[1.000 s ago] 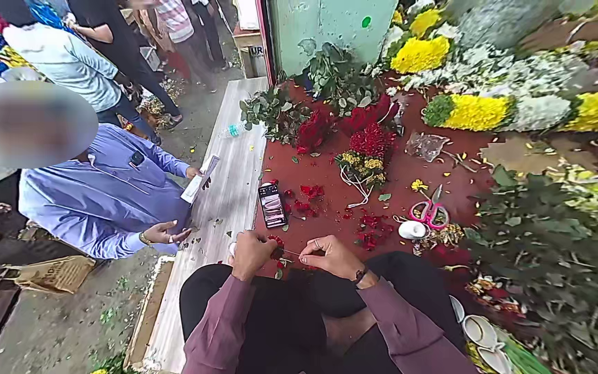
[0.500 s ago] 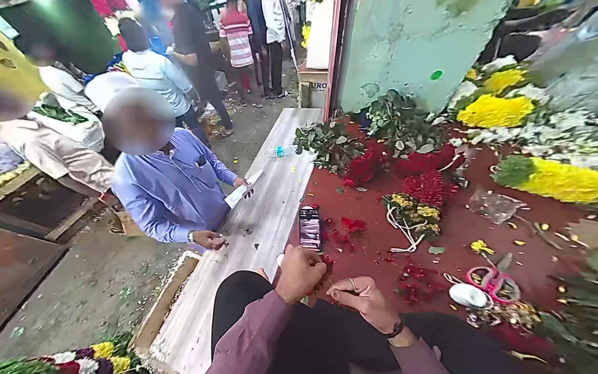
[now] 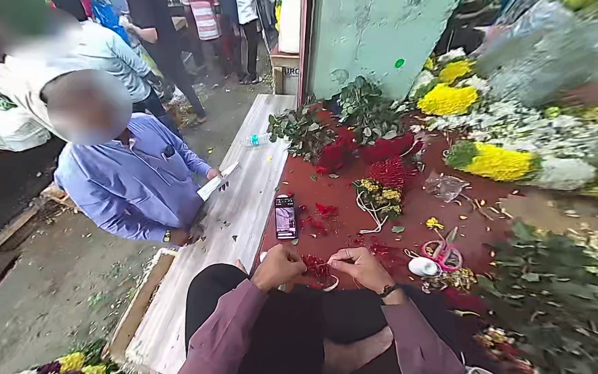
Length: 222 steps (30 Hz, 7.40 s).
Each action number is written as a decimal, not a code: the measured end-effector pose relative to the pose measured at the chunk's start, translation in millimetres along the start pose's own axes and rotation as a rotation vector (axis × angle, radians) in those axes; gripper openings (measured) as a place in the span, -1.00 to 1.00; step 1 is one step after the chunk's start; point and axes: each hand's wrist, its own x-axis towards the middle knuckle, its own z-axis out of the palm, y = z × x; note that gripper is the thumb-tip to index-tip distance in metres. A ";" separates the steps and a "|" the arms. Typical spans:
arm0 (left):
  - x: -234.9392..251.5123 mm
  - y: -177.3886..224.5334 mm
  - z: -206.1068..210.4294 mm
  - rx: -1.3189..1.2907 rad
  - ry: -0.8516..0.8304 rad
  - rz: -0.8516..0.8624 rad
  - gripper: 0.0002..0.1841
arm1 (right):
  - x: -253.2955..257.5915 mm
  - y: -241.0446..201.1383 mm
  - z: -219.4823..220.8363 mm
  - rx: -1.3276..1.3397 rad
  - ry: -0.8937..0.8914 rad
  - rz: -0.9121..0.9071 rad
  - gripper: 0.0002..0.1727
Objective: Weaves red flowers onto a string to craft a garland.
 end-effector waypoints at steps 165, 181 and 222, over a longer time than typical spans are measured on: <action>-1.7 -12.9 4.8 -0.033 -0.009 -0.104 -0.83 | -5.5 -57.6 88.0 0.595 0.243 0.297 -0.20; -6.0 -13.7 -5.0 -0.072 0.061 -0.097 -0.88 | 0.2 -31.2 68.3 0.121 0.089 0.400 0.20; -16.9 -6.6 -7.3 0.244 -0.120 -0.005 -0.81 | 69.8 42.4 -0.7 -0.258 0.069 0.573 -0.77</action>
